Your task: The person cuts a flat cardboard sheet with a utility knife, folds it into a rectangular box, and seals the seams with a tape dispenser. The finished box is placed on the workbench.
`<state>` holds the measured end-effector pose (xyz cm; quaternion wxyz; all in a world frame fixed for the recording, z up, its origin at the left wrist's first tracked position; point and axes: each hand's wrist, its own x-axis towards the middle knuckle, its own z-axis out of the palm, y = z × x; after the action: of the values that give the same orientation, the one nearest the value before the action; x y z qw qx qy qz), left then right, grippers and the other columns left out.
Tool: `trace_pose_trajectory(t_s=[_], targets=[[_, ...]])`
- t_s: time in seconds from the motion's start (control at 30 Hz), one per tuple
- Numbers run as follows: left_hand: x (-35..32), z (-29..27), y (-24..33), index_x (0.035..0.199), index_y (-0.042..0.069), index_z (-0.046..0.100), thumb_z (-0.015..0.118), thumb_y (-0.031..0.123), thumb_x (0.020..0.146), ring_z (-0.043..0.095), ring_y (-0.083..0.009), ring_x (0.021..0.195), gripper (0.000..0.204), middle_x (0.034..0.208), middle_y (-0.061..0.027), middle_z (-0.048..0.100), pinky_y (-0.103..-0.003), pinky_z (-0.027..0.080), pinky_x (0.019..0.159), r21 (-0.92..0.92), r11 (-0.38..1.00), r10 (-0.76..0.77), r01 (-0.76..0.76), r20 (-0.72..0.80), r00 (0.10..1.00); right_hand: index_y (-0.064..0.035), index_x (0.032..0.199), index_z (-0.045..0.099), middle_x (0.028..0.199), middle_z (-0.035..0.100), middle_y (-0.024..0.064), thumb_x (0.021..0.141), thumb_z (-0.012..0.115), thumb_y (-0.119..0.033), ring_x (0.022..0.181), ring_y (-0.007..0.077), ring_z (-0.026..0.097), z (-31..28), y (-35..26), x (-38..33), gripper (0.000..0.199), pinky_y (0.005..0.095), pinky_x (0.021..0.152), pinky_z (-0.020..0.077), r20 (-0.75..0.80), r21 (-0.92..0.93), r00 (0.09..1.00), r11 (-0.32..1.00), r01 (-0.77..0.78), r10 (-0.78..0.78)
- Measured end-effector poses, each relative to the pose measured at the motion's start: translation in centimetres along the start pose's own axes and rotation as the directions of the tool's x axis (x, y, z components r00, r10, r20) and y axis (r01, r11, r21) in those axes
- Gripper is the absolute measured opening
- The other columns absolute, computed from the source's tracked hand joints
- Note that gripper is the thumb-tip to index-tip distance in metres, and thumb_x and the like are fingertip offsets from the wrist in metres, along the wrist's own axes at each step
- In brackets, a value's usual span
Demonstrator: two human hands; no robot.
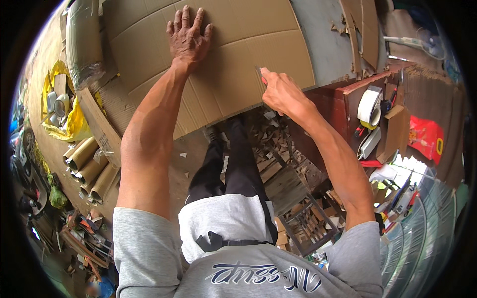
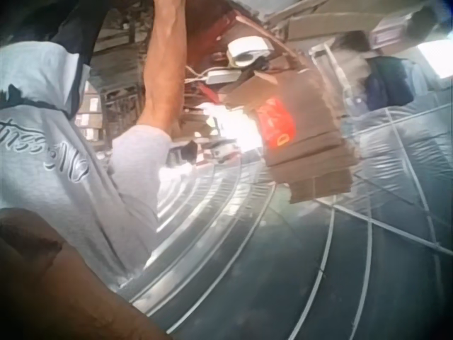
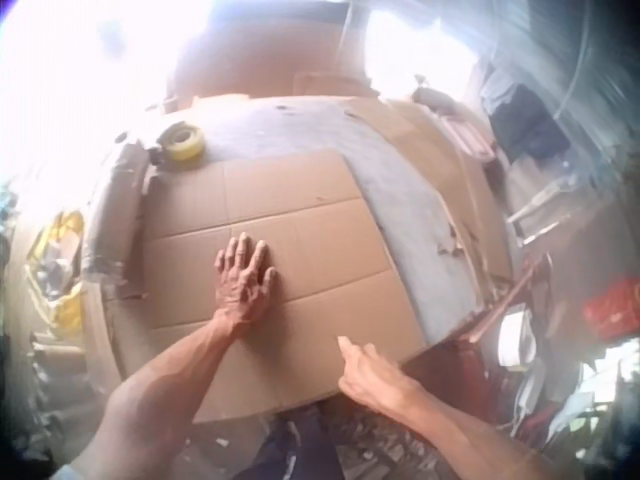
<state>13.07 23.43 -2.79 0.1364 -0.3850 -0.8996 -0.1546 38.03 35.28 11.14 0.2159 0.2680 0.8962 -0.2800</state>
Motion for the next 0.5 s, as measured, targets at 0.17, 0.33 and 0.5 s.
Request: trace_pose_trajectory(t_s=[0.17,0.33,0.5], targets=[[0.0,0.0,-0.2,0.152,0.024,0.052,0.051,0.052,0.103,0.034,-0.0348,0.151,0.057,0.162,-0.0157,0.041,-0.055,0.022,0.123,0.012,1.0,0.022,-0.022,-0.001,1.0,0.0054,0.11,0.061,0.094,0.07,0.0334,0.09,0.055,-0.01,0.089,0.0518,0.069,-0.7,-0.7,-0.1,0.026,0.0574,0.079,0.0566,0.048,-0.034,0.998,0.999,-0.033,0.035],[0.3,-0.3,-0.5,0.153,0.022,0.052,0.052,0.051,0.102,0.033,-0.0366,0.152,0.058,0.163,-0.0169,0.04,-0.056,0.022,0.123,-0.026,0.999,0.041,-0.041,0.003,0.999,0.0032,0.135,0.054,0.11,0.069,0.0285,0.092,0.062,-0.021,0.098,0.049,0.068,2.9,1.8,-7.8,0.05,0.0541,0.083,0.0577,-0.084,-0.239,0.991,0.967,0.083,-0.106],[0.6,-2.0,1.1,0.153,0.02,0.051,0.055,0.046,0.102,0.031,-0.0367,0.152,0.058,0.164,-0.0167,0.037,-0.054,0.022,0.124,-0.05,0.999,-0.013,0.016,0.057,0.998,0.0085,0.115,0.064,0.102,0.073,0.0272,0.088,0.055,-0.005,0.073,0.0356,0.076,7.0,11.1,-25.7,0.032,0.046,0.07,0.0625,0.688,-0.183,0.536,0.832,-0.524,0.489]])
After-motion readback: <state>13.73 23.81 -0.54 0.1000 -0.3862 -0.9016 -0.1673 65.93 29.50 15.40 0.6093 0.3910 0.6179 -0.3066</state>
